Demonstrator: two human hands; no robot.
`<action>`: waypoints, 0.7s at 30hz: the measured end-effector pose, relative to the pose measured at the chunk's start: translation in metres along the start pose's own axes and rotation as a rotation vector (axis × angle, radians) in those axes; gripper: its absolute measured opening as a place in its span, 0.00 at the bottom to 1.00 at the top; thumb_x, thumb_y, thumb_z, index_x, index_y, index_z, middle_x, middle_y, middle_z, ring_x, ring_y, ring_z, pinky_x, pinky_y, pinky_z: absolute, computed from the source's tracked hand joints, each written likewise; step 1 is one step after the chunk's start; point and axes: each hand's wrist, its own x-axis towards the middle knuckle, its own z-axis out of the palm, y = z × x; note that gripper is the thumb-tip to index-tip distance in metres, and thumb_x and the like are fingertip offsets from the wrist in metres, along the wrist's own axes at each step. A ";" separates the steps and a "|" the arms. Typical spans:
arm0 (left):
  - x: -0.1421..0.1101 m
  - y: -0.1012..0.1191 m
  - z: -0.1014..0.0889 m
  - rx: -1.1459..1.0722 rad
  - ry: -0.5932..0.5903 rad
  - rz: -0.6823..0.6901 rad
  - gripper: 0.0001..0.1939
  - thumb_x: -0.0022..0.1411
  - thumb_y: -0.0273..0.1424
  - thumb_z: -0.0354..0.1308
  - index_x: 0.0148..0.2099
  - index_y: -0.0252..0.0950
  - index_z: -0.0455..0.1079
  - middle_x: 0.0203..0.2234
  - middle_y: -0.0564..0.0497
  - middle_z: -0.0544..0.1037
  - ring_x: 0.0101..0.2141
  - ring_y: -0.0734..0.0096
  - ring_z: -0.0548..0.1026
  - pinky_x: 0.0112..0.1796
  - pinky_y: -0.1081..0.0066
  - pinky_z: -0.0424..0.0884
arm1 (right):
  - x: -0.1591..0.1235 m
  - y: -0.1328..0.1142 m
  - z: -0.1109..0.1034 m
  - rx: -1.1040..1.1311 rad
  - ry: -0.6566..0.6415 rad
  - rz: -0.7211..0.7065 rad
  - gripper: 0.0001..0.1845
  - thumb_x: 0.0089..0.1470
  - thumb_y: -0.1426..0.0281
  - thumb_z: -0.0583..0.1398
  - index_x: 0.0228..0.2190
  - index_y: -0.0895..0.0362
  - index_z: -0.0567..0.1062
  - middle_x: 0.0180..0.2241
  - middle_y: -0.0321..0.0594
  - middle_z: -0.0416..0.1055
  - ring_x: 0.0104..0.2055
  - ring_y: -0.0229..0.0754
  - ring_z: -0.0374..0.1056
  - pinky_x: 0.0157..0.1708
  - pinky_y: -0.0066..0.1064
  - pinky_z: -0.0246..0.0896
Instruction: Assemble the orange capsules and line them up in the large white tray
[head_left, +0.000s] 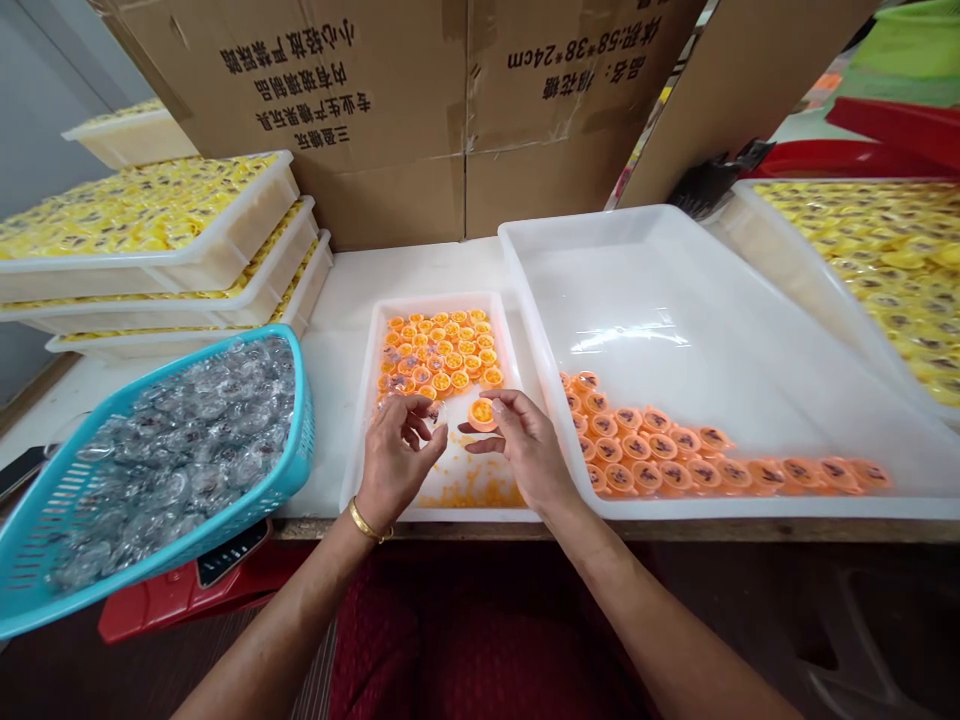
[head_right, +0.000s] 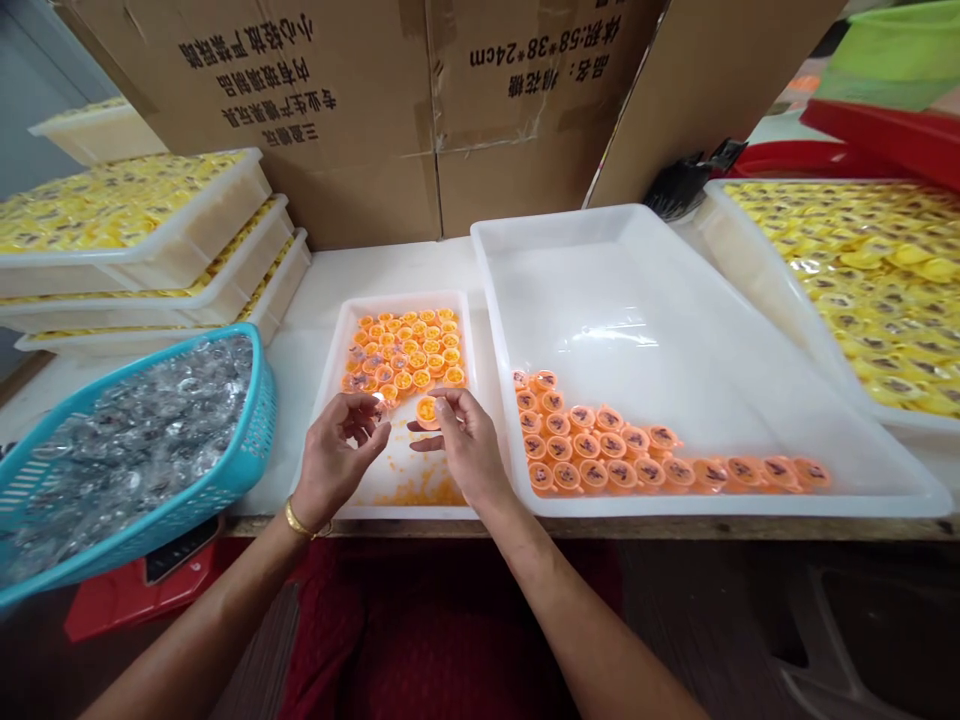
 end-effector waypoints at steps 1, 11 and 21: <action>-0.001 0.001 -0.001 0.002 0.012 0.033 0.11 0.54 0.27 0.59 0.41 0.36 0.65 0.32 0.52 0.70 0.24 0.79 0.69 0.24 0.76 0.67 | 0.000 -0.001 0.000 0.018 -0.029 0.027 0.14 0.52 0.58 0.60 0.37 0.54 0.71 0.35 0.35 0.65 0.33 0.41 0.73 0.29 0.34 0.73; -0.008 0.004 0.007 -0.194 -0.021 -0.063 0.11 0.55 0.28 0.60 0.41 0.37 0.65 0.32 0.52 0.73 0.27 0.78 0.73 0.28 0.75 0.71 | 0.004 0.002 -0.003 0.043 -0.161 0.092 0.13 0.51 0.59 0.62 0.35 0.55 0.73 0.33 0.36 0.70 0.33 0.37 0.71 0.33 0.32 0.70; 0.005 0.013 0.004 -0.897 -0.064 -0.586 0.16 0.49 0.30 0.65 0.40 0.33 0.67 0.21 0.57 0.71 0.19 0.78 0.72 0.19 0.78 0.67 | 0.005 0.004 -0.003 0.010 -0.131 0.072 0.13 0.50 0.59 0.62 0.35 0.55 0.73 0.34 0.36 0.70 0.31 0.36 0.71 0.31 0.29 0.68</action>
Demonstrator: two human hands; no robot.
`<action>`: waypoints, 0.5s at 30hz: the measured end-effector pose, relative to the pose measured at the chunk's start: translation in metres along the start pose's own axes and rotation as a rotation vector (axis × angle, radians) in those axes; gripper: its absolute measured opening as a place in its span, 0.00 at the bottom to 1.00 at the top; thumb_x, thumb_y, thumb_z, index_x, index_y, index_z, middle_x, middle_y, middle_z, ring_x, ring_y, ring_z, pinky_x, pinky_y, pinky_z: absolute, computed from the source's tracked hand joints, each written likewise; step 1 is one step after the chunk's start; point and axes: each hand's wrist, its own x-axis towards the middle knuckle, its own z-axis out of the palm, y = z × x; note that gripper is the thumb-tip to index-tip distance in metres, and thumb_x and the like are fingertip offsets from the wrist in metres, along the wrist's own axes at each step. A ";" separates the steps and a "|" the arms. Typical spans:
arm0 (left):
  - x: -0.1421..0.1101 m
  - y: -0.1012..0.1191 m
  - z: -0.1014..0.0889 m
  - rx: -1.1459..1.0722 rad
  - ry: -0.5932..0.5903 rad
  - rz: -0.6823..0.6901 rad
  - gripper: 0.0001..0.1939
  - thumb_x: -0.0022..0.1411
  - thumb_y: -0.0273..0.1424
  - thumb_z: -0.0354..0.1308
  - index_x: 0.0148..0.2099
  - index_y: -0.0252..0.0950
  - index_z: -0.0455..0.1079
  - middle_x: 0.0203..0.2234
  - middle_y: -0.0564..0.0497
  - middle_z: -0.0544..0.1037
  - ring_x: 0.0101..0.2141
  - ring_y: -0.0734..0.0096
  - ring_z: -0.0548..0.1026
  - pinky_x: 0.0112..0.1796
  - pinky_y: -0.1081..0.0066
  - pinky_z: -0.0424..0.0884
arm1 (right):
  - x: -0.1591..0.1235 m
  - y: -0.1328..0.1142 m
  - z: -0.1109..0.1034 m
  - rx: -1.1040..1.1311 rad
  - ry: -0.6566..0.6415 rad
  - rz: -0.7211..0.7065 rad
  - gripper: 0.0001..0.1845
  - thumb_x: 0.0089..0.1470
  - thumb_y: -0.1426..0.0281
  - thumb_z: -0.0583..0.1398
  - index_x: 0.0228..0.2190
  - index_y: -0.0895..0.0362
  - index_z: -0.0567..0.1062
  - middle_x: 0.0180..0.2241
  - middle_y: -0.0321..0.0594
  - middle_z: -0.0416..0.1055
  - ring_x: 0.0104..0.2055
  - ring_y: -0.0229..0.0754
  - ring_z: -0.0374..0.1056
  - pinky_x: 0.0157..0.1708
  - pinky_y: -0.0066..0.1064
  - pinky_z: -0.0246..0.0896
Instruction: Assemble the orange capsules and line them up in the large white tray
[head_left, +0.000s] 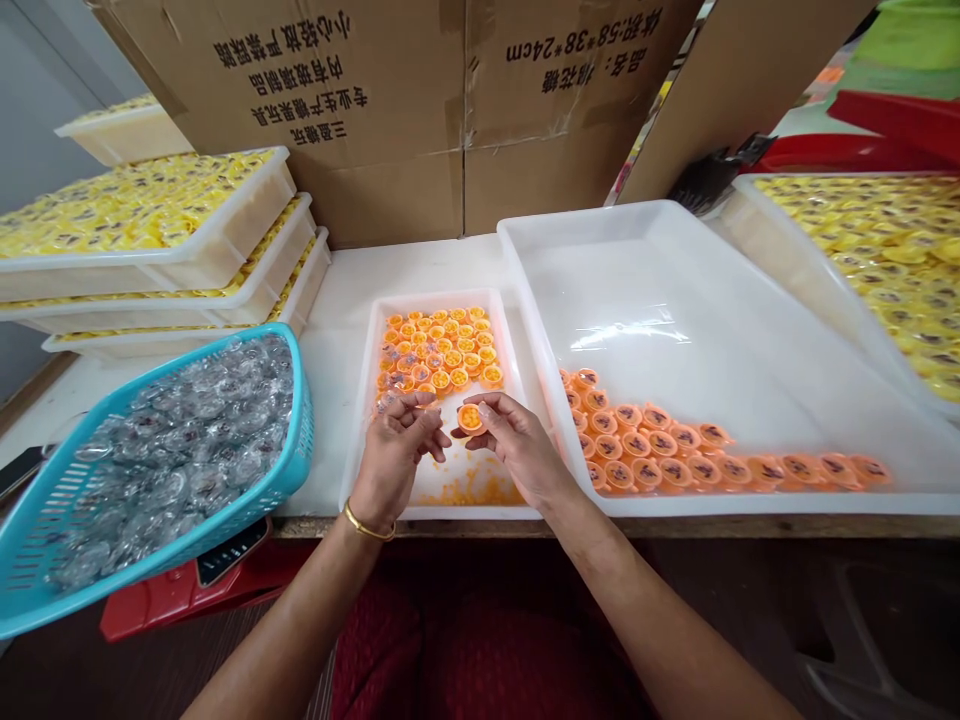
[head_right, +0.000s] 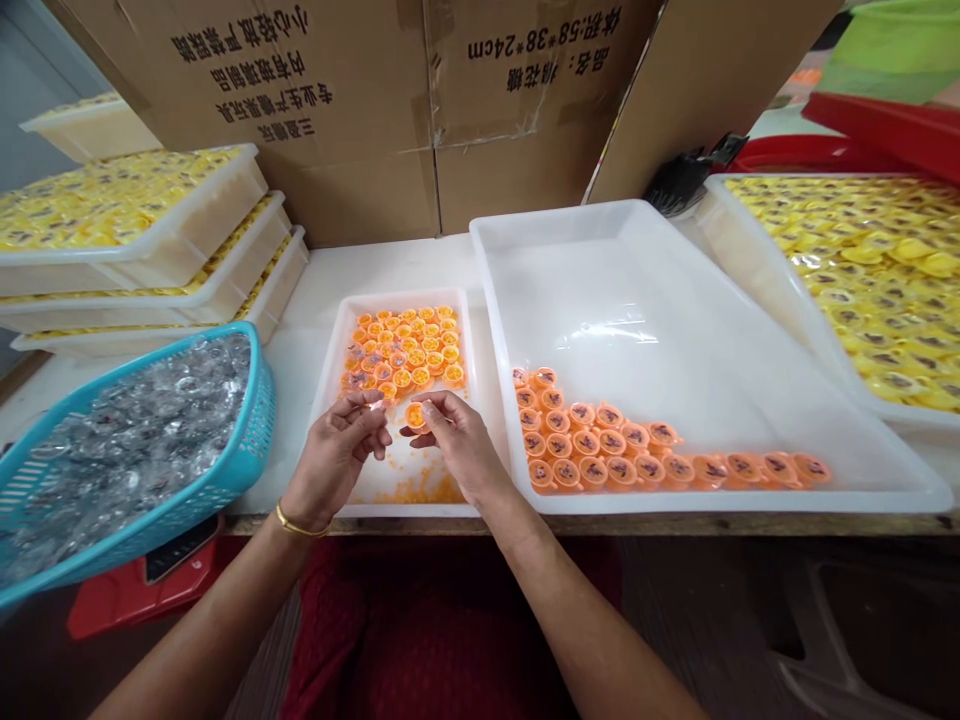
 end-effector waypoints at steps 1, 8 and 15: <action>0.000 0.003 -0.002 -0.046 0.011 -0.036 0.16 0.49 0.30 0.65 0.40 0.32 0.69 0.22 0.56 0.72 0.21 0.77 0.73 0.20 0.78 0.68 | 0.000 0.000 0.000 0.003 0.002 0.004 0.14 0.50 0.59 0.62 0.35 0.55 0.73 0.34 0.36 0.69 0.31 0.37 0.72 0.31 0.29 0.67; 0.003 0.005 -0.011 -0.258 0.099 -0.206 0.08 0.50 0.26 0.65 0.34 0.29 0.72 0.25 0.52 0.76 0.24 0.77 0.76 0.20 0.82 0.68 | 0.000 0.000 0.000 -0.003 -0.001 0.006 0.13 0.51 0.60 0.62 0.35 0.55 0.73 0.33 0.35 0.68 0.32 0.38 0.73 0.31 0.29 0.65; 0.003 0.001 -0.013 -0.315 0.138 -0.217 0.06 0.50 0.25 0.64 0.33 0.31 0.71 0.23 0.55 0.74 0.24 0.76 0.77 0.21 0.81 0.70 | 0.000 0.001 0.000 -0.018 0.000 0.012 0.13 0.50 0.59 0.62 0.35 0.55 0.73 0.33 0.35 0.69 0.31 0.37 0.72 0.30 0.28 0.65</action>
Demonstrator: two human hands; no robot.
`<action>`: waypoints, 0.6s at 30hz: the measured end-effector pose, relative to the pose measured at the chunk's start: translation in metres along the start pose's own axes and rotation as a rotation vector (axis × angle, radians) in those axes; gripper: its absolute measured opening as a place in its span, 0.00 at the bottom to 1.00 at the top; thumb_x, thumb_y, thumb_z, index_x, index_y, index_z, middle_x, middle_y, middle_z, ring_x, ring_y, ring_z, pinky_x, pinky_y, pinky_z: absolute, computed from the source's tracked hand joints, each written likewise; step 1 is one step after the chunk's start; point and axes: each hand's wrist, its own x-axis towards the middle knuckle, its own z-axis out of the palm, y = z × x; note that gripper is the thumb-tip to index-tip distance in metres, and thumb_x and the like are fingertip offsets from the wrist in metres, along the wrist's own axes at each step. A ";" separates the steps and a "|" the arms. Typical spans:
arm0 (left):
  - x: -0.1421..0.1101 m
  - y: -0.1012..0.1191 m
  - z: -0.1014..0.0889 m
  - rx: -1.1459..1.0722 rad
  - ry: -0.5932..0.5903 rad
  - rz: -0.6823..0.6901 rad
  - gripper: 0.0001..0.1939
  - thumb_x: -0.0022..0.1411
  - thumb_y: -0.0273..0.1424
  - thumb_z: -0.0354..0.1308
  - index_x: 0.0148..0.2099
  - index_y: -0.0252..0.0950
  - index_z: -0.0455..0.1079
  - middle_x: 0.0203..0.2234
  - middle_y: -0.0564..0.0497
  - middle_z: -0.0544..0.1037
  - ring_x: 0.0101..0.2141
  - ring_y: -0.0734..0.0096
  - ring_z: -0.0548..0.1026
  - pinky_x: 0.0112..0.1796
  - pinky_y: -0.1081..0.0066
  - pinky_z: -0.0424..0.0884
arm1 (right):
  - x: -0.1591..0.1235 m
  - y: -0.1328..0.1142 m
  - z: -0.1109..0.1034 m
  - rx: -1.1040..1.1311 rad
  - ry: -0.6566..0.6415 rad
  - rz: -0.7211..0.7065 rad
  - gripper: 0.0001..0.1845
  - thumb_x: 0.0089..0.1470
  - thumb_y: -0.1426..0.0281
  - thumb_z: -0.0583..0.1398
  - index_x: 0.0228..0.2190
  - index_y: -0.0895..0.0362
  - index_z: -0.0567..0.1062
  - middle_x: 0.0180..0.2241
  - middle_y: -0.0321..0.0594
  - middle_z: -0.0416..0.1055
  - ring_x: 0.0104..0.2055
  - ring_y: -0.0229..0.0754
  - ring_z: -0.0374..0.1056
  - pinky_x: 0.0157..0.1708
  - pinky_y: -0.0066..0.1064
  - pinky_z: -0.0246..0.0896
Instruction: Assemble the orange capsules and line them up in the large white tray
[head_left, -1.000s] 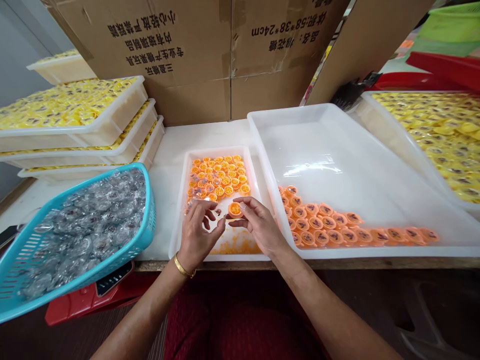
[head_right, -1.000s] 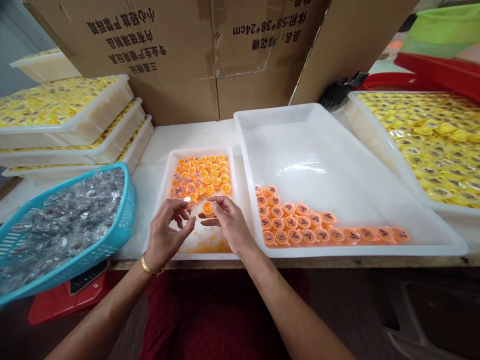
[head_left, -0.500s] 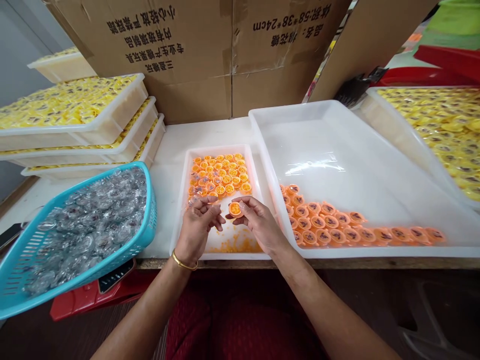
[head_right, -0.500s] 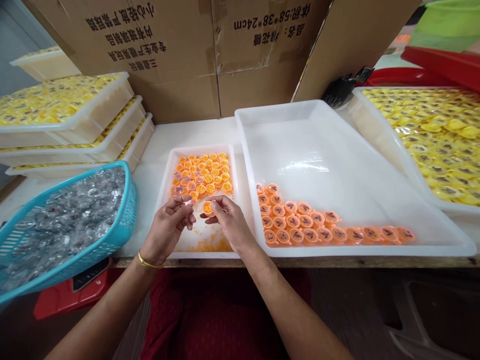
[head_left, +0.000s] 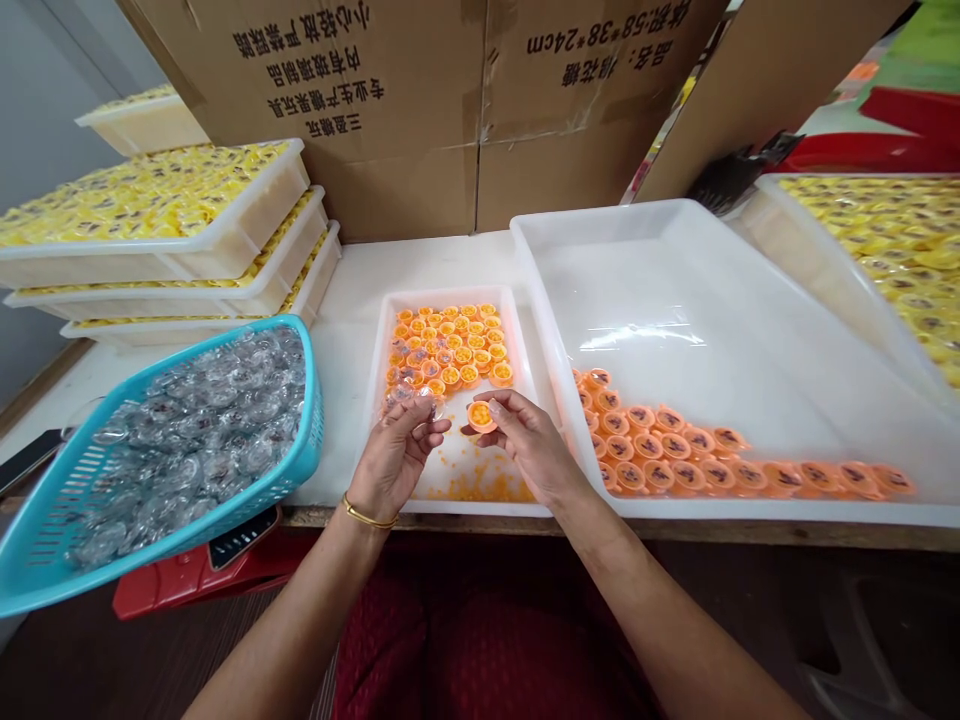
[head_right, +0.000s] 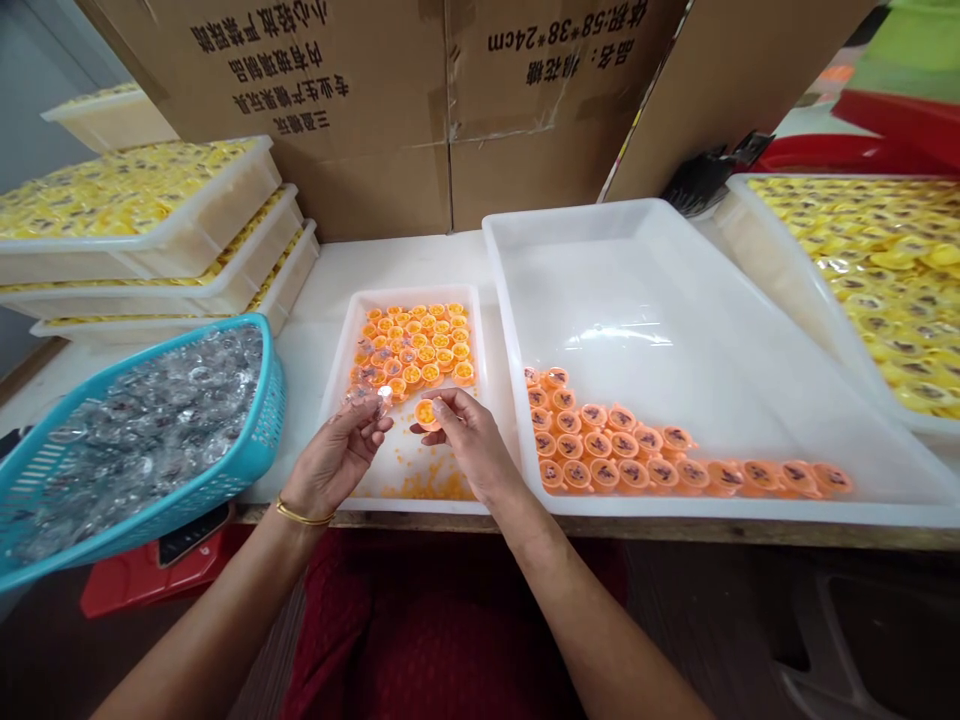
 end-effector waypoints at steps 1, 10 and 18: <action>0.000 0.000 -0.001 0.017 -0.004 0.000 0.08 0.49 0.25 0.65 0.33 0.32 0.71 0.24 0.55 0.74 0.25 0.75 0.77 0.21 0.81 0.70 | 0.000 0.000 0.000 -0.004 0.000 0.000 0.14 0.50 0.59 0.62 0.35 0.55 0.73 0.33 0.35 0.69 0.32 0.38 0.72 0.30 0.28 0.66; 0.004 -0.007 0.005 -0.018 0.029 0.005 0.06 0.49 0.25 0.65 0.31 0.32 0.71 0.22 0.55 0.75 0.22 0.83 0.73 0.21 0.85 0.67 | 0.001 -0.001 0.000 -0.021 -0.003 0.007 0.14 0.50 0.59 0.62 0.35 0.55 0.74 0.33 0.35 0.68 0.32 0.38 0.72 0.28 0.27 0.66; 0.003 -0.007 0.018 -0.165 0.085 -0.082 0.03 0.54 0.19 0.59 0.32 0.30 0.73 0.24 0.52 0.77 0.26 0.79 0.77 0.30 0.81 0.74 | 0.001 0.000 -0.001 -0.003 -0.011 0.006 0.13 0.51 0.60 0.62 0.35 0.55 0.74 0.35 0.37 0.71 0.32 0.37 0.72 0.30 0.28 0.66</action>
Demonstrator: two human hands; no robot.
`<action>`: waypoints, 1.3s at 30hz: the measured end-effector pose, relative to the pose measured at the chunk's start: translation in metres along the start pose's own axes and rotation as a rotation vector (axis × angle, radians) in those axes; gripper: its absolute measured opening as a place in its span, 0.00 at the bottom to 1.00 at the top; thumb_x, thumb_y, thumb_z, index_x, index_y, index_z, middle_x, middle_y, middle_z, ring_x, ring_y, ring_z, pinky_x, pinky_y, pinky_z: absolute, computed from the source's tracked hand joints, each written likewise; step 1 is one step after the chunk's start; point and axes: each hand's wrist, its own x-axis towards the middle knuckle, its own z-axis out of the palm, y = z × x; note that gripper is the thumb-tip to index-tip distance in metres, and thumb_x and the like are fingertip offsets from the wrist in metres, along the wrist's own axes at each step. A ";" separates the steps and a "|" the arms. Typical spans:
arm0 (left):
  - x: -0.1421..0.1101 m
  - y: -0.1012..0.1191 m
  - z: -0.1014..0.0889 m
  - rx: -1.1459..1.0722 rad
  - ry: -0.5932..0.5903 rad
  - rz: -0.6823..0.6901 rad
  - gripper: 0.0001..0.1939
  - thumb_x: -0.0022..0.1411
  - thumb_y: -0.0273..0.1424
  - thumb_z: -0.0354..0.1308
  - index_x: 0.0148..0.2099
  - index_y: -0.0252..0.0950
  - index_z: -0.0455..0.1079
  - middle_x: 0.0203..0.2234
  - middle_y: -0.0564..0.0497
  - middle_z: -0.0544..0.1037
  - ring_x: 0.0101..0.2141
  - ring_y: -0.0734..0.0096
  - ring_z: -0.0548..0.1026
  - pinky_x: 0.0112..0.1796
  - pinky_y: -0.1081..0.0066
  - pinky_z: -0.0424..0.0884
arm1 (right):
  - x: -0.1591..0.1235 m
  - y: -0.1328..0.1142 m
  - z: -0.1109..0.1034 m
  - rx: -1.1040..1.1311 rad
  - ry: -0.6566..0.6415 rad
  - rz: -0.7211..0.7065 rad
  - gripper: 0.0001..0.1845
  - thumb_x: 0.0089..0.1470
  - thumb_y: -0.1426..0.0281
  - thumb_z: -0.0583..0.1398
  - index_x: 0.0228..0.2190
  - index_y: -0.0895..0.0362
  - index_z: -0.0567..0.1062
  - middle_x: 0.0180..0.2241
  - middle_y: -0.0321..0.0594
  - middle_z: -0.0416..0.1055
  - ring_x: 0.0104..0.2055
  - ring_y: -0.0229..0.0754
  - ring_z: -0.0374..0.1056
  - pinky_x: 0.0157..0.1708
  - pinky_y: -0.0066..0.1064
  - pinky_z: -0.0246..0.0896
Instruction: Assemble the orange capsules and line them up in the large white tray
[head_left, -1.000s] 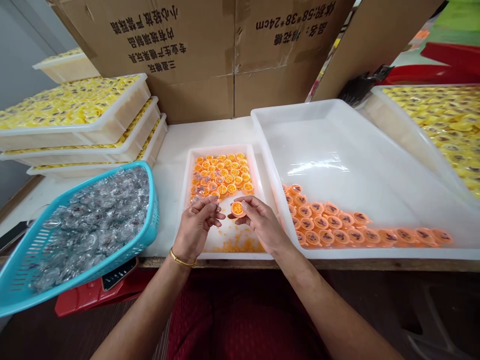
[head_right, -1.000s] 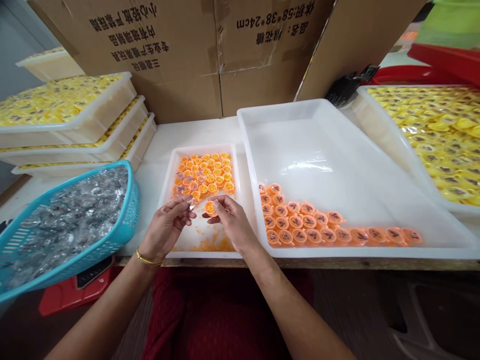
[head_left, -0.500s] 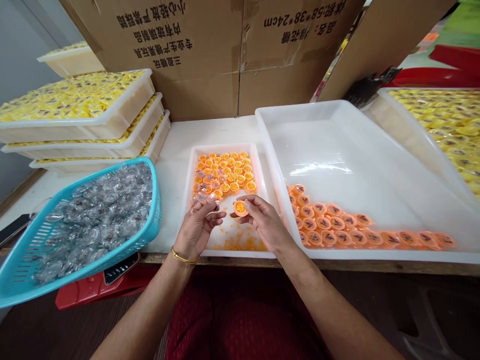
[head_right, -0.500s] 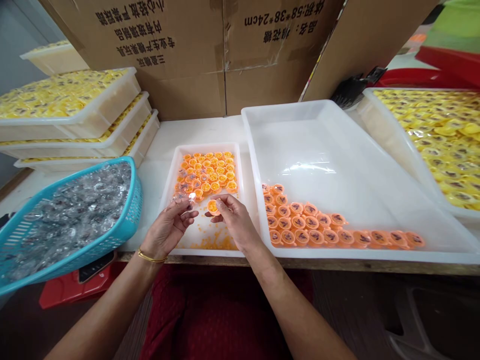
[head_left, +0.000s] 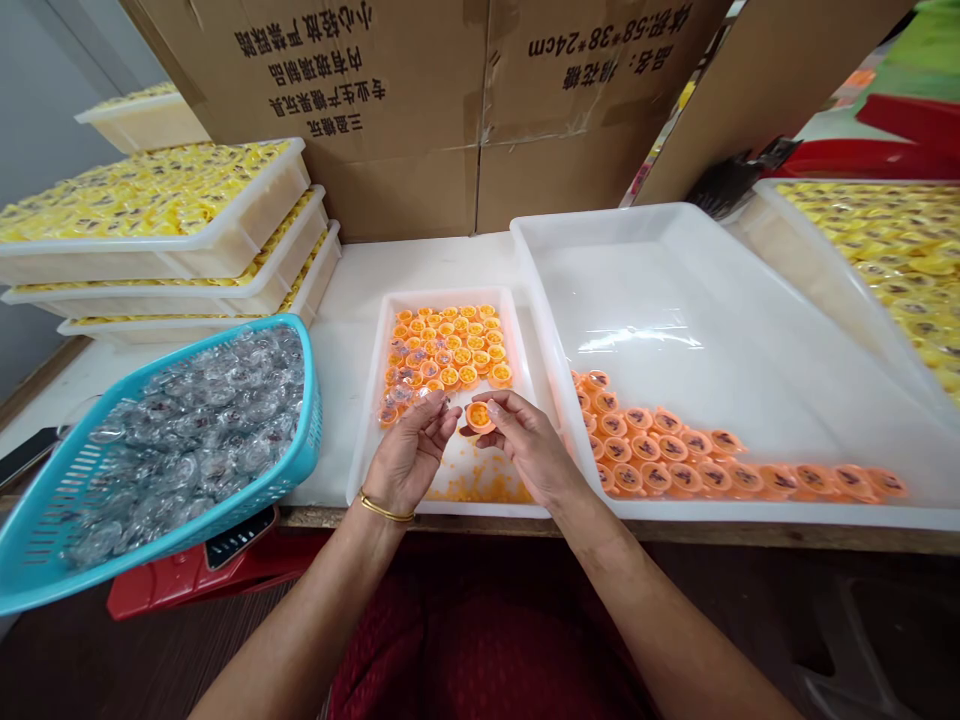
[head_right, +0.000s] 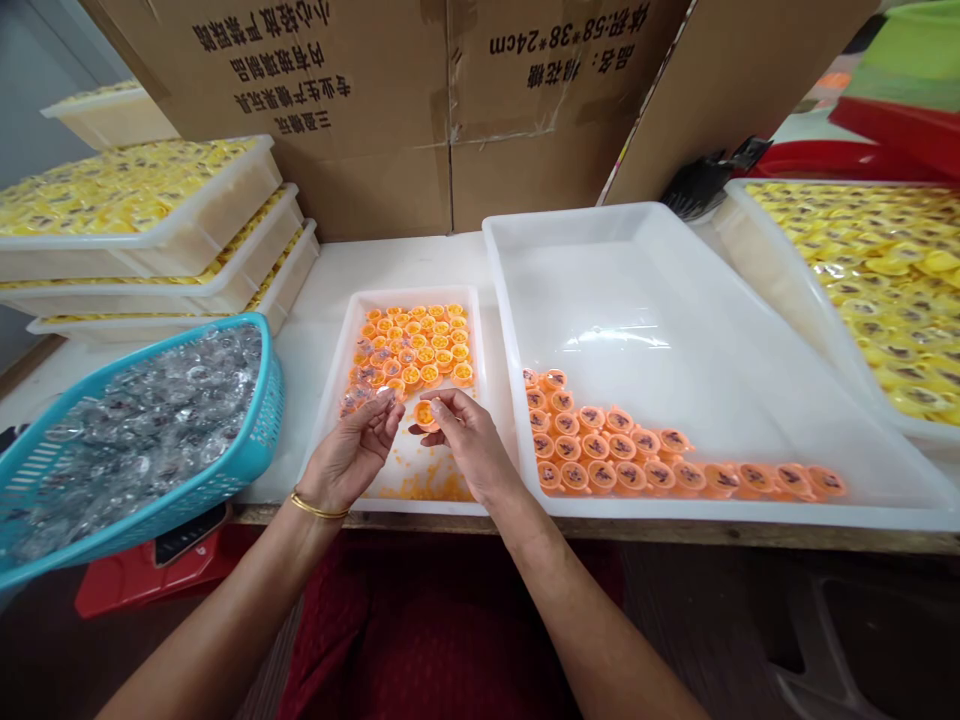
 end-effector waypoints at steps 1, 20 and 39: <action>0.000 0.000 0.000 0.006 -0.003 -0.020 0.03 0.55 0.20 0.59 0.33 0.30 0.73 0.24 0.52 0.76 0.25 0.79 0.76 0.28 0.82 0.74 | 0.000 0.000 0.000 -0.002 0.001 -0.001 0.13 0.51 0.59 0.62 0.36 0.55 0.74 0.35 0.37 0.70 0.32 0.37 0.72 0.30 0.28 0.66; -0.009 -0.032 0.006 0.064 -0.098 0.141 0.10 0.49 0.21 0.64 0.36 0.31 0.72 0.28 0.50 0.79 0.30 0.75 0.78 0.32 0.79 0.75 | 0.001 0.001 0.001 0.073 0.049 -0.038 0.14 0.51 0.58 0.61 0.35 0.55 0.74 0.33 0.36 0.72 0.33 0.37 0.70 0.40 0.35 0.70; -0.005 -0.045 0.010 0.367 -0.050 0.268 0.16 0.48 0.34 0.65 0.33 0.35 0.61 0.19 0.55 0.75 0.20 0.69 0.76 0.20 0.75 0.71 | 0.001 0.014 -0.005 -0.403 0.077 -0.146 0.17 0.53 0.60 0.58 0.43 0.54 0.71 0.28 0.34 0.67 0.33 0.38 0.68 0.35 0.31 0.68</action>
